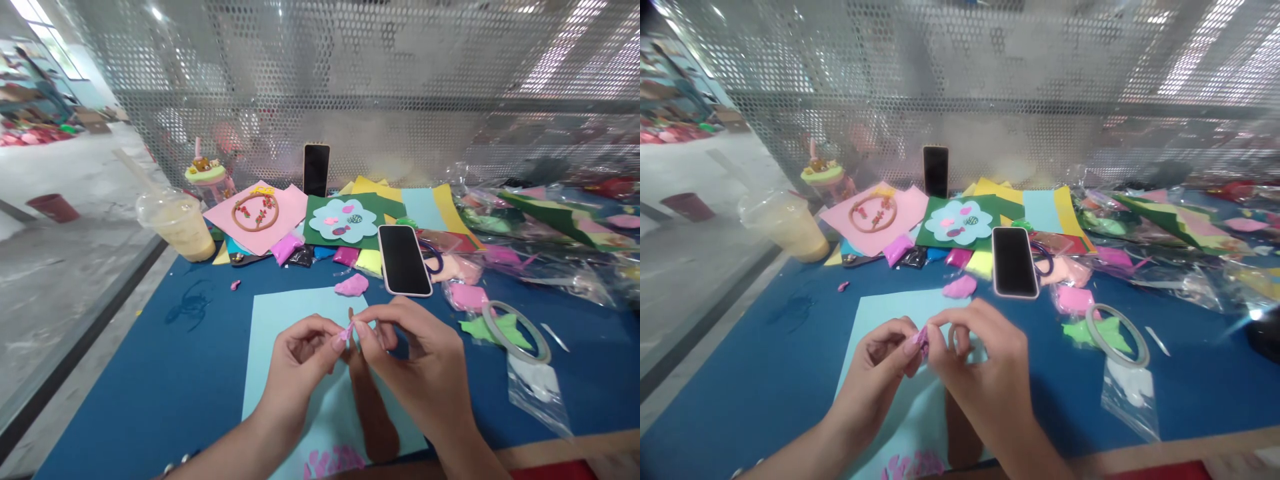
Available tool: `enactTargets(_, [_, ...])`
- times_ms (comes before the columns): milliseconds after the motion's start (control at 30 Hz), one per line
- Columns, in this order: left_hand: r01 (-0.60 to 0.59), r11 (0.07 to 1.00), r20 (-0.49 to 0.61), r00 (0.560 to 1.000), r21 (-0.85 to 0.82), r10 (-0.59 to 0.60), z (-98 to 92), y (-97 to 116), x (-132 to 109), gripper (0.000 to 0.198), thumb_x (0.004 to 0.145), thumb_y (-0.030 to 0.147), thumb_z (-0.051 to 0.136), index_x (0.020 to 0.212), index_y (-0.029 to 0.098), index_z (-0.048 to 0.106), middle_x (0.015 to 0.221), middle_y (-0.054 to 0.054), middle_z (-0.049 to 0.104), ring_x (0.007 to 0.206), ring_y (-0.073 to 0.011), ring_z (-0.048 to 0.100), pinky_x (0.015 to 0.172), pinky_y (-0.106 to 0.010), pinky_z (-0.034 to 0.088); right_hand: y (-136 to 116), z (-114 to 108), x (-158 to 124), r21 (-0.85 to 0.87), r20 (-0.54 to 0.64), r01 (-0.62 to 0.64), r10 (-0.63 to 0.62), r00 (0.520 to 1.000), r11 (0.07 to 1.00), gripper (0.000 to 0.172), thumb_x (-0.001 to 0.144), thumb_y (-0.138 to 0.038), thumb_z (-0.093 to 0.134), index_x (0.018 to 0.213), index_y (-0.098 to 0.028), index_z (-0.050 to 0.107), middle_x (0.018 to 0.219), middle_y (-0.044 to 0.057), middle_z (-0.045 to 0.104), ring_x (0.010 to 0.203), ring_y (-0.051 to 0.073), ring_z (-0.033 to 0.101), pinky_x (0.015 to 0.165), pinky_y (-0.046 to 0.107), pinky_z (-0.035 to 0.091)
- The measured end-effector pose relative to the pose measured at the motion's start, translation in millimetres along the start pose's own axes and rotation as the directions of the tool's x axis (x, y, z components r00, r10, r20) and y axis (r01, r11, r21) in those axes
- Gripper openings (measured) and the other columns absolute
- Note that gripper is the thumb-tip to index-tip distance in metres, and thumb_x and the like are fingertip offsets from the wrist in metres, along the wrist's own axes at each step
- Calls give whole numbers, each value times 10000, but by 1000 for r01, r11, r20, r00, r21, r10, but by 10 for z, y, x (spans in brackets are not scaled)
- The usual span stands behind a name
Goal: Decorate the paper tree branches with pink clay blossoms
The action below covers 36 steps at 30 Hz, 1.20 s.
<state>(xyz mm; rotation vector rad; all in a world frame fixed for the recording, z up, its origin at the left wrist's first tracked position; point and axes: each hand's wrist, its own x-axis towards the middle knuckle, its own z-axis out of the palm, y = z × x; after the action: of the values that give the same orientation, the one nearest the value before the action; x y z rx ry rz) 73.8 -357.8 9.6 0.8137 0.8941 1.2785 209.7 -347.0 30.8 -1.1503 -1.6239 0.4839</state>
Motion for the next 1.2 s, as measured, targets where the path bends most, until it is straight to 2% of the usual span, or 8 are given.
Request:
enactTargets(100, [2, 1000, -2, 1000, -2, -2, -6, -4, -2, 139, 693, 297, 765, 648, 186, 694, 554, 38, 515, 514, -51, 421, 496, -154, 345, 27, -10, 12, 12, 26, 24, -24, 999, 1000, 83, 747, -143, 629, 744, -209, 679, 553, -50, 465, 493, 88, 470, 506, 215, 403])
enactTargets(233, [21, 999, -14, 1000, -38, -21, 2, 2, 0, 149, 680, 310, 773, 650, 188, 694, 541, 42, 498, 505, -51, 410, 483, -155, 334, 40, -8, 8, 37, 2, -24, 24, 1000, 999, 83, 752, -158, 620, 709, -205, 673, 552, -46, 454, 498, 91, 455, 510, 217, 405])
enactTargets(367, [42, 995, -40, 998, -88, -45, 14, 12, -1, 168, 651, 327, 792, 654, 192, 691, 526, 51, 475, 494, -48, 393, 480, -158, 329, 42, -7, 0, 40, 17, -21, 20, 1000, 999, 82, 755, -168, 614, 716, -200, 680, 547, -44, 455, 489, 96, 459, 489, 218, 406])
enactTargets(533, [73, 991, -51, 996, -109, -79, 5, 5, -11, 185, 638, 346, 798, 666, 198, 691, 512, 54, 465, 503, -54, 398, 491, -165, 329, 35, -6, -6, 77, -21, -45, 46, 999, 996, 84, 761, -170, 610, 731, -202, 682, 562, -41, 464, 500, 94, 453, 484, 212, 398])
enactTargets(900, [67, 995, -23, 997, -78, -69, 14, 7, 23, 186, 637, 343, 796, 639, 193, 688, 547, 45, 497, 496, -54, 383, 489, -187, 316, 57, 11, 27, -2, -1, -39, 39, 999, 999, 51, 749, -183, 639, 731, -208, 679, 528, -58, 441, 469, 86, 450, 483, 212, 417])
enactTargets(1067, [48, 998, -19, 999, -48, -49, 24, 17, 4, 197, 644, 339, 788, 623, 181, 673, 553, 40, 495, 498, -58, 386, 489, -191, 318, -16, -1, 31, -12, 11, 19, -19, 1000, 1000, 83, 738, -140, 619, 713, -207, 662, 534, -53, 464, 488, 97, 476, 534, 233, 435])
enactTargets(1200, [43, 999, -22, 999, -29, -44, 24, 20, 9, 209, 648, 343, 784, 621, 177, 661, 535, 43, 477, 498, -60, 385, 486, -187, 318, -83, -27, 15, -25, 25, 21, -20, 999, 999, 83, 753, -155, 612, 722, -208, 669, 539, -47, 466, 490, 98, 478, 516, 230, 413])
